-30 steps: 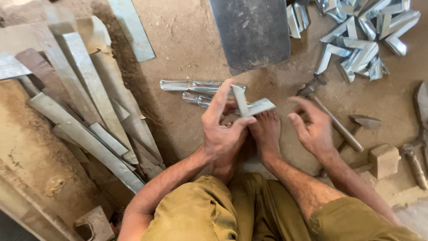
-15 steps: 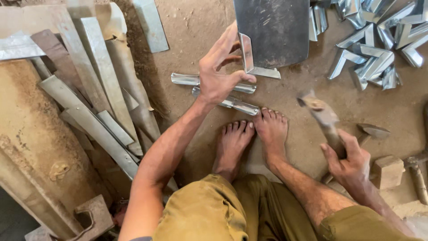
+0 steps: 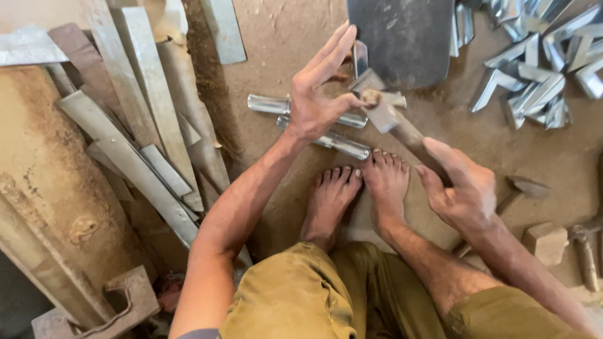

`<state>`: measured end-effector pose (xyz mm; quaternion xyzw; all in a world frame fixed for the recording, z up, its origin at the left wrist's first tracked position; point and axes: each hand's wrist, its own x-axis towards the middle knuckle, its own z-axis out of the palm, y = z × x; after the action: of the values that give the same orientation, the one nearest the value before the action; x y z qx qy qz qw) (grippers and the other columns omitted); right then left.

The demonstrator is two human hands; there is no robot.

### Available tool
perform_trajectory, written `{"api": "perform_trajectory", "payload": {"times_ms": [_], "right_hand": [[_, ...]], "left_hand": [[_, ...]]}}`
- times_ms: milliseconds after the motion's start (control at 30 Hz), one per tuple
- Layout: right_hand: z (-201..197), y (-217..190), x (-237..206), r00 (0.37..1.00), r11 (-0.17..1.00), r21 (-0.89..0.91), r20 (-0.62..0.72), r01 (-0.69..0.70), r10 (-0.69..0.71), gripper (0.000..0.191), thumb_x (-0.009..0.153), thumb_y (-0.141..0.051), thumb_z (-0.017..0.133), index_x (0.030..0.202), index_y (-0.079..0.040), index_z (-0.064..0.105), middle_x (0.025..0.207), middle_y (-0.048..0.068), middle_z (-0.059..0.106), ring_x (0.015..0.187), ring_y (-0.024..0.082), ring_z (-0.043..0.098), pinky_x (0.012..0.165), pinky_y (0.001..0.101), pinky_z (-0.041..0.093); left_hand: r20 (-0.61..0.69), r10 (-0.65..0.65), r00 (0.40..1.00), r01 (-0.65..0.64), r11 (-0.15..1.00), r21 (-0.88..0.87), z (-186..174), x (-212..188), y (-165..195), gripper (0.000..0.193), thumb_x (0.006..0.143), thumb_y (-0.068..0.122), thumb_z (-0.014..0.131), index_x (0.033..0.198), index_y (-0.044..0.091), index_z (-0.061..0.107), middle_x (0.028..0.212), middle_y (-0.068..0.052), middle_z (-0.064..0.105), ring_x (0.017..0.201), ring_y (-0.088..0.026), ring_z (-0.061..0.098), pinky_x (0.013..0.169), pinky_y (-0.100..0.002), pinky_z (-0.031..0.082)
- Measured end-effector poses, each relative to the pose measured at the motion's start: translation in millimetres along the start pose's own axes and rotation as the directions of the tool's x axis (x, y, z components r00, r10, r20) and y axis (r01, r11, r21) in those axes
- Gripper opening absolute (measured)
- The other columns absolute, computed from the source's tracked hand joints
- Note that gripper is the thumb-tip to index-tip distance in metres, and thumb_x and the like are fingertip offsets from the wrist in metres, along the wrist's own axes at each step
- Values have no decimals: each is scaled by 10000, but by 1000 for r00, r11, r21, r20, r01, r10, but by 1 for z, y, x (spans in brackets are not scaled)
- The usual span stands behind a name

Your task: The person sits on the floor and repeatedly bends small metal pieces into L-shaped brackets using a hammer and a metal plate. They pick up each piece, position it on the plate, strike it with the hammer, and then place the finished bracket aside.

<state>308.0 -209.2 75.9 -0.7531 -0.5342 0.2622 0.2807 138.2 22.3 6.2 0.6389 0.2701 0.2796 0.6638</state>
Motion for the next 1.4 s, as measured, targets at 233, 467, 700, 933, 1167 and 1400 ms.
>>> {"api": "perform_trajectory", "payload": {"times_ms": [233, 467, 700, 933, 1167, 1400], "right_hand": [[-5, -1, -1, 997, 999, 1, 65, -33, 32, 520, 958, -58, 769, 1438, -96, 573, 1133, 208, 715, 922, 315, 739, 779, 363, 575], [-6, -8, 3, 1000, 999, 29, 10, -20, 20, 468, 971, -44, 762, 1403, -97, 591, 1150, 194, 713, 987, 321, 754, 832, 367, 590], [-9, -11, 9, 999, 999, 11, 32, 34, -35, 473, 936, 3, 769, 1377, -59, 609, 1044, 183, 698, 862, 305, 715, 743, 374, 560], [-11, -12, 11, 999, 1000, 4, 32, -6, 6, 472, 946, 6, 757, 1388, -64, 606, 1044, 179, 694, 858, 298, 708, 747, 369, 554], [-12, -2, 2, 987, 987, 14, 31, -161, 160, 453, 950, -13, 766, 1382, -73, 641, 1046, 162, 741, 772, 191, 690, 706, 312, 552], [-11, 18, -11, 983, 983, 32, 46, -180, 179, 470, 970, -41, 774, 1415, -60, 625, 964, 114, 712, 733, 109, 634, 672, 271, 516]], "left_hand": [[-14, -3, 1000, 3, 1000, 7, 4, 1, -2, 890, 811, -86, 830, 1587, 147, 461, 1680, -79, 411, 1423, -162, 596, 1098, -283, 632], [-4, -61, 998, 61, 998, -11, 1, -1, -2, 932, 776, -94, 797, 1604, 144, 444, 1645, -97, 423, 1366, -170, 617, 1047, -271, 624], [-34, 2, 999, 0, 999, 54, 0, -1, -1, 927, 773, -34, 871, 1574, 180, 457, 1659, -92, 431, 1444, -179, 568, 1080, -272, 603], [-7, 75, 997, -75, 997, -15, -1, 2, 1, 955, 783, -89, 853, 1602, 177, 441, 1679, -78, 388, 1459, -183, 510, 1080, -273, 585], [10, -56, 998, 57, 987, -150, 4, -1, 0, 985, 790, -149, 851, 1613, 164, 409, 1729, -81, 329, 1359, -168, 592, 1080, -321, 615], [-18, -168, 986, 144, 893, -427, 8, -9, 7, 966, 777, -227, 771, 1595, 126, 396, 1731, -84, 271, 1335, -170, 613, 1024, -347, 625]]}}
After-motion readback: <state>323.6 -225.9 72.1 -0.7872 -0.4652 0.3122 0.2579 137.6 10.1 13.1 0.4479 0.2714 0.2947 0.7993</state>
